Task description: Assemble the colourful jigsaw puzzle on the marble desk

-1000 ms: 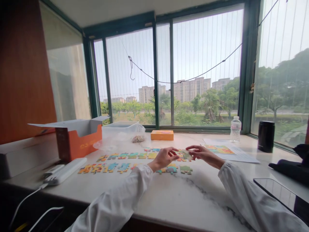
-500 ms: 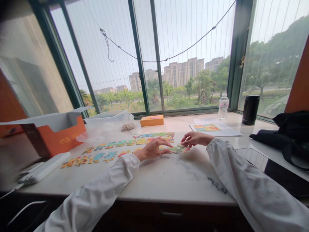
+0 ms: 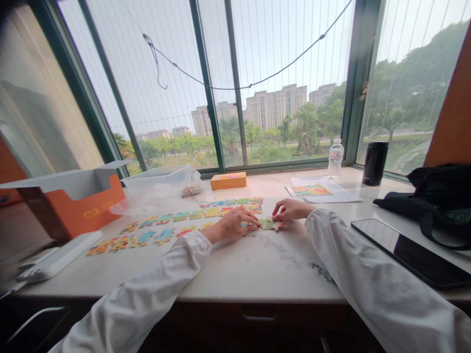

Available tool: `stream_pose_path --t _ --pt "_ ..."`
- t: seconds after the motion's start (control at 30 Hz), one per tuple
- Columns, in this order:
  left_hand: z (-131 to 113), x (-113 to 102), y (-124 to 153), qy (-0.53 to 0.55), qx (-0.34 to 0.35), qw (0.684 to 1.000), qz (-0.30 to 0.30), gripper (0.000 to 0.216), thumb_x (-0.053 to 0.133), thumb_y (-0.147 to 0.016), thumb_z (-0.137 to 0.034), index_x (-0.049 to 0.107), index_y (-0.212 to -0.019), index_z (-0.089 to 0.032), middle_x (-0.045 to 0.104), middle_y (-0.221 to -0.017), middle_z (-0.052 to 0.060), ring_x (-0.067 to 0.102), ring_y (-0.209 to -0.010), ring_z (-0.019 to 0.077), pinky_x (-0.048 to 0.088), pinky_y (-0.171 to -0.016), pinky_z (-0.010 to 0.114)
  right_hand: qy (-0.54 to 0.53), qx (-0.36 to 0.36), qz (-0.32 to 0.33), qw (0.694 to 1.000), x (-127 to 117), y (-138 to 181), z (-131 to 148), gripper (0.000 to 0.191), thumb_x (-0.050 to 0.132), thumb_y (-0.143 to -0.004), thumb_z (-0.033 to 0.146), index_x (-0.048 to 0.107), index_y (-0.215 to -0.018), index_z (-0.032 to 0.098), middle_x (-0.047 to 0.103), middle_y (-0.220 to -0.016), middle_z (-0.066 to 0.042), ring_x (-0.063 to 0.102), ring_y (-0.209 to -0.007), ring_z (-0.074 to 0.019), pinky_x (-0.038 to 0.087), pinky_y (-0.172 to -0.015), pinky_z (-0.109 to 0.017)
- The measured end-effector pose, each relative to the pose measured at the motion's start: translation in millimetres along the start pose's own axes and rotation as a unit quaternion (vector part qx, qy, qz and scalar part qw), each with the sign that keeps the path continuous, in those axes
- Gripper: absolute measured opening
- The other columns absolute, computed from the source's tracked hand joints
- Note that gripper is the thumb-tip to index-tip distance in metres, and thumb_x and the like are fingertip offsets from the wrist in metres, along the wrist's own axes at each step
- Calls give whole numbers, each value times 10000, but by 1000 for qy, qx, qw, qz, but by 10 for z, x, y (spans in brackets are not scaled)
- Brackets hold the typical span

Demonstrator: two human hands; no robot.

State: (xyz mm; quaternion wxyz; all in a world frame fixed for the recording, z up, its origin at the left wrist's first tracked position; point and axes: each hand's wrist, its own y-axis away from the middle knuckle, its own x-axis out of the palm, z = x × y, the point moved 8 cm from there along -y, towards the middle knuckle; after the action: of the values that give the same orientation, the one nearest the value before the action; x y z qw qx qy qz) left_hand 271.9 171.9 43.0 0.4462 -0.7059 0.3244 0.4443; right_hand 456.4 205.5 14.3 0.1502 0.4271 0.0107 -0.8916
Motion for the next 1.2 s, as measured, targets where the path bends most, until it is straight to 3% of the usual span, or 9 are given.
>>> stream_pose_path --t 0.27,0.6,0.83,1.0,1.1,1.2 --pt "-19 -5 -8 -15 1 1000 9 225 591 -921 -369 754 -1065 -314 717 -1116 10 614 -1040 180 418 -991 316 97 -10 -35 995 -15 -21 29 484 740 -646 581 755 -933 192 717 -941 -80 638 -855 -234 455 -707 -294" --pt "-35 3 -6 -18 6 1000 17 234 573 -934 -350 745 -1084 -300 723 -1099 23 625 -1052 184 391 -1022 332 80 -15 -36 996 0 -25 40 505 743 -615 594 754 -923 194 706 -925 -76 634 -792 -220 450 -673 -292" --pt "-47 14 -3 -24 7 1000 13 235 572 -934 -362 739 -1083 -292 715 -1109 27 624 -1055 188 391 -1028 339 82 -44 -51 994 15 -19 121 497 708 -665 573 742 -969 181 692 -904 -76 618 -773 -200 460 -684 -283" --pt "112 -182 16 -29 -43 998 -25 301 611 -902 -396 691 -1166 -276 699 -1141 41 616 -1062 205 445 -957 324 78 -67 -108 989 -65 -8 168 435 631 -752 580 741 -935 201 686 -889 -69 607 -772 -191 463 -699 -283" --pt "231 -266 44 -7 -58 998 2 323 663 -857 -440 708 -1113 -248 721 -1045 40 640 -977 196 467 -878 295 79 -62 -130 986 -88 -9 151 397 606 -779 561 736 -916 212 691 -873 -56 602 -747 -180 456 -677 -275" --pt "287 -285 83 19 -53 998 33 409 713 -804 -476 695 -1140 -245 712 -1084 34 636 -992 190 455 -879 280 78 -63 -130 987 -57 -25 137 386 592 -791 553 734 -905 212 693 -866 -51 597 -719 -166 455 -659 -266"
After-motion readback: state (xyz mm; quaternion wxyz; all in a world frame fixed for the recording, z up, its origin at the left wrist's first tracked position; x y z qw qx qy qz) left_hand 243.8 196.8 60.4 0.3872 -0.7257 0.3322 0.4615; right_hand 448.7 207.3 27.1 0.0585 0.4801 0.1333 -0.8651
